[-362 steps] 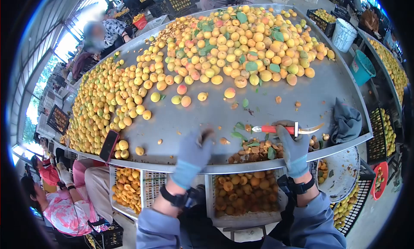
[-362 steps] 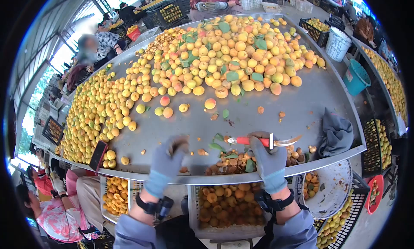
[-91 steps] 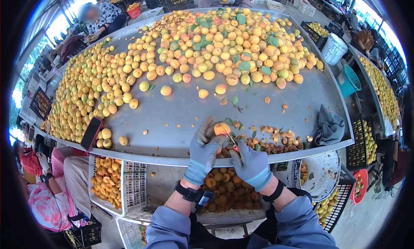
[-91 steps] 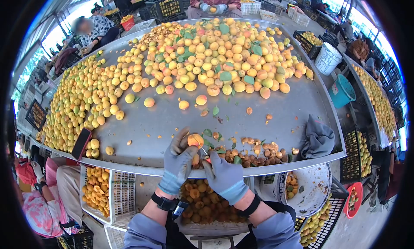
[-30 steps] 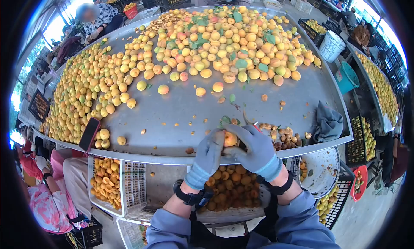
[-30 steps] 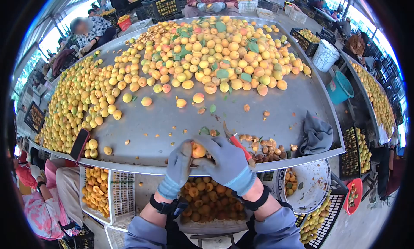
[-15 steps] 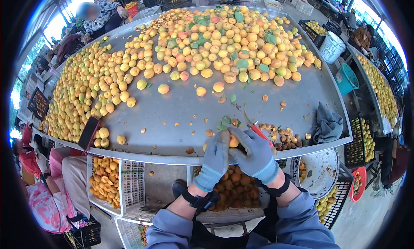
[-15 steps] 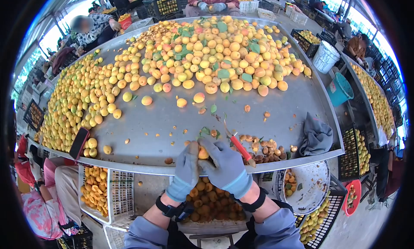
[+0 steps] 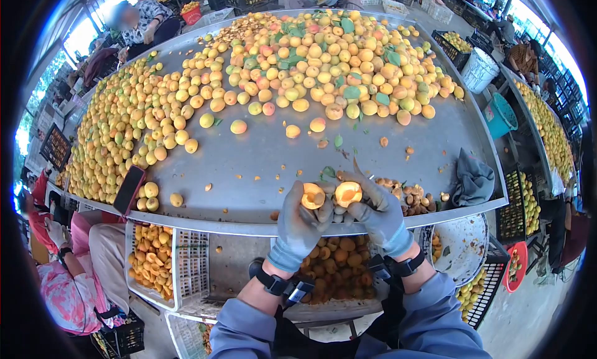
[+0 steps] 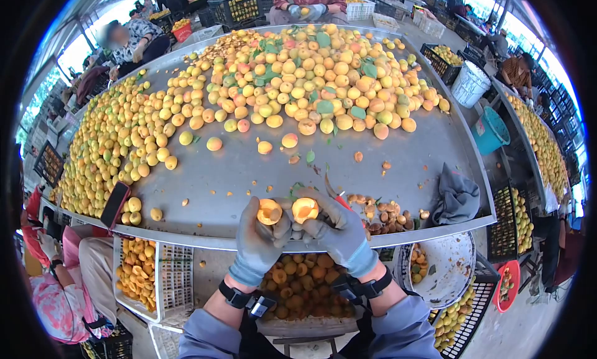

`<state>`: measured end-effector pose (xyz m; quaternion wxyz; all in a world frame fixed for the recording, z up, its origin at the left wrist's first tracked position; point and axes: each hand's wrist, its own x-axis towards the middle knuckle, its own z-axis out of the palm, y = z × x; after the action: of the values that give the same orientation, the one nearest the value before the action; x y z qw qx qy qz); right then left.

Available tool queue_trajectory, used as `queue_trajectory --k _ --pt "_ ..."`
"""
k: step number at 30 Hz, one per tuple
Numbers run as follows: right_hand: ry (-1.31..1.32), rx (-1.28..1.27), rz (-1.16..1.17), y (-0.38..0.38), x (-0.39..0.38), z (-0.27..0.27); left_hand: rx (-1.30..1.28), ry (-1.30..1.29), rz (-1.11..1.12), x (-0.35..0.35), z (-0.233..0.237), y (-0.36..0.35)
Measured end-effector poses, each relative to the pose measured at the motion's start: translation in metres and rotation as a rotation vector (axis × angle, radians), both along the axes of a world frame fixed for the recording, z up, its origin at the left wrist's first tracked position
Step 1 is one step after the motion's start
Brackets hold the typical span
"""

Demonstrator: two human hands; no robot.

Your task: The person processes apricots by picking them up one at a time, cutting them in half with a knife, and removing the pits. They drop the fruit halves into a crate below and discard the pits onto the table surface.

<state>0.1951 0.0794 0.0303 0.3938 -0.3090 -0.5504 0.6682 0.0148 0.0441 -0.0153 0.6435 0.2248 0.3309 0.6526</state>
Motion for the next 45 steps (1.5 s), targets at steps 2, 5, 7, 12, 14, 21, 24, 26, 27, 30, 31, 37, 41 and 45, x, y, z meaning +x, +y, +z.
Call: queue_trajectory --k 2,5,7,12,14,21,24,26,27,30,31,37,41,45 --pt "0.023 -0.024 0.01 -0.002 0.0 0.001 -0.04 -0.068 -0.075 -0.003 0.02 -0.003" --pt "-0.029 -0.018 -0.075 -0.005 0.002 0.01 -0.044 -0.017 -0.166 -0.01 0.025 -0.006" --pt "-0.103 0.019 -0.077 -0.003 0.007 0.014 -0.011 0.101 -0.183 -0.01 0.024 -0.006" --pt "-0.14 0.027 -0.14 -0.004 0.001 0.015 0.047 0.998 -0.001 -0.009 0.005 0.002" --pt "-0.136 0.012 -0.157 -0.003 0.001 0.012 0.017 0.901 -0.001 -0.005 0.012 0.002" --pt "-0.193 0.044 -0.138 -0.004 0.001 0.012 -0.074 0.466 -0.028 -0.007 0.018 0.002" --pt "-0.294 0.241 -0.099 -0.004 0.005 -0.002 -0.05 0.35 -0.169 -0.006 0.028 0.0" --pt "-0.379 0.418 -0.061 -0.004 0.008 -0.004 0.087 0.522 -0.138 -0.002 0.006 -0.002" --pt "-0.54 0.607 -0.049 -0.005 0.008 0.001 0.227 0.693 -0.104 -0.001 -0.003 -0.002" --pt "-0.673 0.759 -0.023 -0.003 0.018 0.01 0.007 0.69 -0.287 -0.009 0.034 -0.013" --pt "-0.643 0.725 -0.008 -0.001 0.022 0.014 0.006 0.695 -0.292 -0.017 0.038 -0.015" --pt "-0.856 0.617 -0.292 0.013 0.036 0.014 0.395 1.553 -0.505 -0.012 0.036 -0.031" --pt "-0.91 0.702 -0.319 0.014 0.035 0.004 0.574 1.577 -0.346 -0.003 0.044 -0.034" --pt "-1.2 0.656 -0.327 0.018 0.037 -0.002 0.132 1.548 -0.191 -0.023 0.045 -0.018"
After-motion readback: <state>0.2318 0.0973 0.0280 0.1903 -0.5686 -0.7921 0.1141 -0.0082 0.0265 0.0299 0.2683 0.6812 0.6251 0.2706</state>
